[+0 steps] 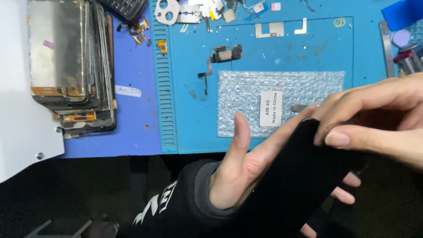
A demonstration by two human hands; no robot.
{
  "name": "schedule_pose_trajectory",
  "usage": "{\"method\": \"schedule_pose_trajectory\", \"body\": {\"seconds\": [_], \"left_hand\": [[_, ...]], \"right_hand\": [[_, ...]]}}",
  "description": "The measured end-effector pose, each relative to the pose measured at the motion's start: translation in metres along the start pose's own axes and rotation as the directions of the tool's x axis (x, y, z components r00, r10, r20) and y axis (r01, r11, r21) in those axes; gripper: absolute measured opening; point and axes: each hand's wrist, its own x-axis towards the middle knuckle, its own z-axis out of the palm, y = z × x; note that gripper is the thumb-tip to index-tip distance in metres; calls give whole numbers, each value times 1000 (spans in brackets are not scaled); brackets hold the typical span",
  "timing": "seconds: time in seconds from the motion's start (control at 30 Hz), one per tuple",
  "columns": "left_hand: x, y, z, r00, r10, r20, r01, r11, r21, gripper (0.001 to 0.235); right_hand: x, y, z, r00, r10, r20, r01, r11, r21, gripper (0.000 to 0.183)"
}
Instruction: Removing broken glass fragments and internal components from a smartphone screen using precision tools.
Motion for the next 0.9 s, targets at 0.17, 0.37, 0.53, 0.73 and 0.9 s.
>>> {"method": "schedule_pose_trajectory", "body": {"seconds": [0.17, 0.37, 0.53, 0.73, 0.9], "left_hand": [[14, -2, 39, 968, 211, -138, -107, 841, 530, 128], [35, -30, -2, 646, 718, 261, -614, 285, 736, 121], [70, -12, 27, 548, 819, 169, -671, 310, 674, 107], [62, 0, 4, 572, 820, 25, -733, 497, 466, 107], [64, 9, 6, 545, 831, -113, -680, 517, 520, 99]], "right_hand": [[-29, 5, 6, 944, 120, -308, -29, 958, 287, 10], [-27, -4, 63, 721, 150, -677, 482, 593, 645, 16], [-26, 3, 111, 729, 189, -658, 530, 452, 717, 16], [-38, 21, 96, 875, 157, -459, 248, 669, 701, 11], [-25, -1, 74, 793, 114, -598, 133, 926, 353, 10]]}}
